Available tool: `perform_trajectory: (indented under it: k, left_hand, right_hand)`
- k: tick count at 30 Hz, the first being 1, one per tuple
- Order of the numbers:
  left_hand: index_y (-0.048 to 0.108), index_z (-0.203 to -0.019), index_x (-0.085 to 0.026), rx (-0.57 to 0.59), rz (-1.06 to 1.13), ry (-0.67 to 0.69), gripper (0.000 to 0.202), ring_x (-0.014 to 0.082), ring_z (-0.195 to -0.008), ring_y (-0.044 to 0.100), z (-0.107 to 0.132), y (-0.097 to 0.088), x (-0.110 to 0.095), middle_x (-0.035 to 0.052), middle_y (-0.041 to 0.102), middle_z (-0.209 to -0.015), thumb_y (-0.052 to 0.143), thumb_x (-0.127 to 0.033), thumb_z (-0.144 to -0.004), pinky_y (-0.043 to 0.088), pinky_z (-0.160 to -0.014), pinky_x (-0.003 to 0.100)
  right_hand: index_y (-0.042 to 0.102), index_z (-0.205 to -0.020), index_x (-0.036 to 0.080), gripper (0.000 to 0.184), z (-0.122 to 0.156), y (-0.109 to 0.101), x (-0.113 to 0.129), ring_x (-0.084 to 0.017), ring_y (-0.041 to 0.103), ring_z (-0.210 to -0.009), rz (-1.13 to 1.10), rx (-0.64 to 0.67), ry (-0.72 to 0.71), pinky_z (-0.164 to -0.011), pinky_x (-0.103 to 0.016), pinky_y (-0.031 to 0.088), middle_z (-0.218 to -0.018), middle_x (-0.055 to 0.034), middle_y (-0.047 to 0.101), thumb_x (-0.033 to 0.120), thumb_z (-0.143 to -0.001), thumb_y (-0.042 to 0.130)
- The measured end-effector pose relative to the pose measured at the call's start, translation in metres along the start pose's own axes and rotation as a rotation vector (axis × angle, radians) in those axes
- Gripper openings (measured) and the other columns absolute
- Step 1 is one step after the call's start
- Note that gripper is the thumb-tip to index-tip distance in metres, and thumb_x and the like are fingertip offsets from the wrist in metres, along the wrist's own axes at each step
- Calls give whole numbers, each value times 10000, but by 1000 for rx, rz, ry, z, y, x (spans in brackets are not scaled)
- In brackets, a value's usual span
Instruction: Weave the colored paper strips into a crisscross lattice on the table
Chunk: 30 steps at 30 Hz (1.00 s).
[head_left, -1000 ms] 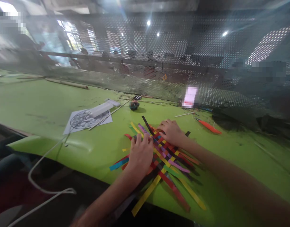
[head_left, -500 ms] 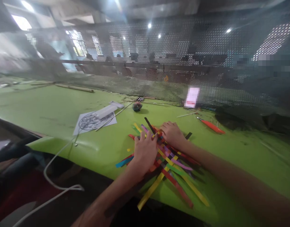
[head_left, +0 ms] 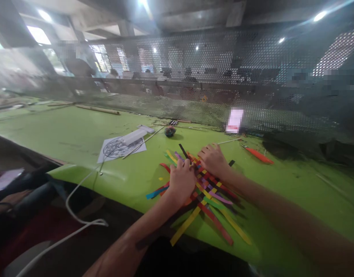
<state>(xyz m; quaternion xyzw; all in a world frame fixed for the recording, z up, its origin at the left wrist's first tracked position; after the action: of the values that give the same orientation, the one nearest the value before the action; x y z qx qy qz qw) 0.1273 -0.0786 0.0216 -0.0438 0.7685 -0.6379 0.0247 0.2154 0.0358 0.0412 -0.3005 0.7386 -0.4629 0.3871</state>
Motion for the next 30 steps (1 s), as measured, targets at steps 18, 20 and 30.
perform_trajectory:
  k: [18, 20, 30]
  left_hand:
    - [714, -1276, -171, -70, 54, -19, 339, 361, -1263, 516, -4, 11, 3, 163, 609, -1406, 490, -298, -1055, 489, -971, 498]
    - [710, -1275, -171, -81, 58, -23, 341, 358, -1251, 515, -4, 12, 3, 161, 612, -1385, 470, -282, -1061, 482, -969, 499]
    - [662, -1365, -140, -25, 117, -20, 385, 363, -1220, 514, -3, -1, 3, 181, 612, -1339, 460, -267, -1063, 480, -935, 497]
  right_hand:
    - [756, -1191, 192, 496, -4, 21, -25, -254, 758, -1044, -633, -152, -140, -948, -347, 582, -1147, -106, 797, 18, -761, 580]
    - [723, -1248, 183, 581, -5, 22, -29, -250, 753, -1039, -656, -182, -115, -953, -356, 586, -1150, -106, 787, -4, -724, 553]
    - [778, -1059, 205, 223, -5, 25, -32, -232, 768, -853, -834, -120, 3, -818, -342, 609, -966, -63, 813, 187, -851, 699]
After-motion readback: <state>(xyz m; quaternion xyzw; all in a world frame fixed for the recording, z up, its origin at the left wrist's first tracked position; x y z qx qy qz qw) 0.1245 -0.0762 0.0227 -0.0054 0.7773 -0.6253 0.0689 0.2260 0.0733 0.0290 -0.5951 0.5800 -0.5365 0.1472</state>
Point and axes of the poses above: each hand's wrist, its own z-axis away from the middle knuckle, its own y-axis out of the palm, x = y × z, the point moved 4 cm from there along -z, towards the middle knuckle
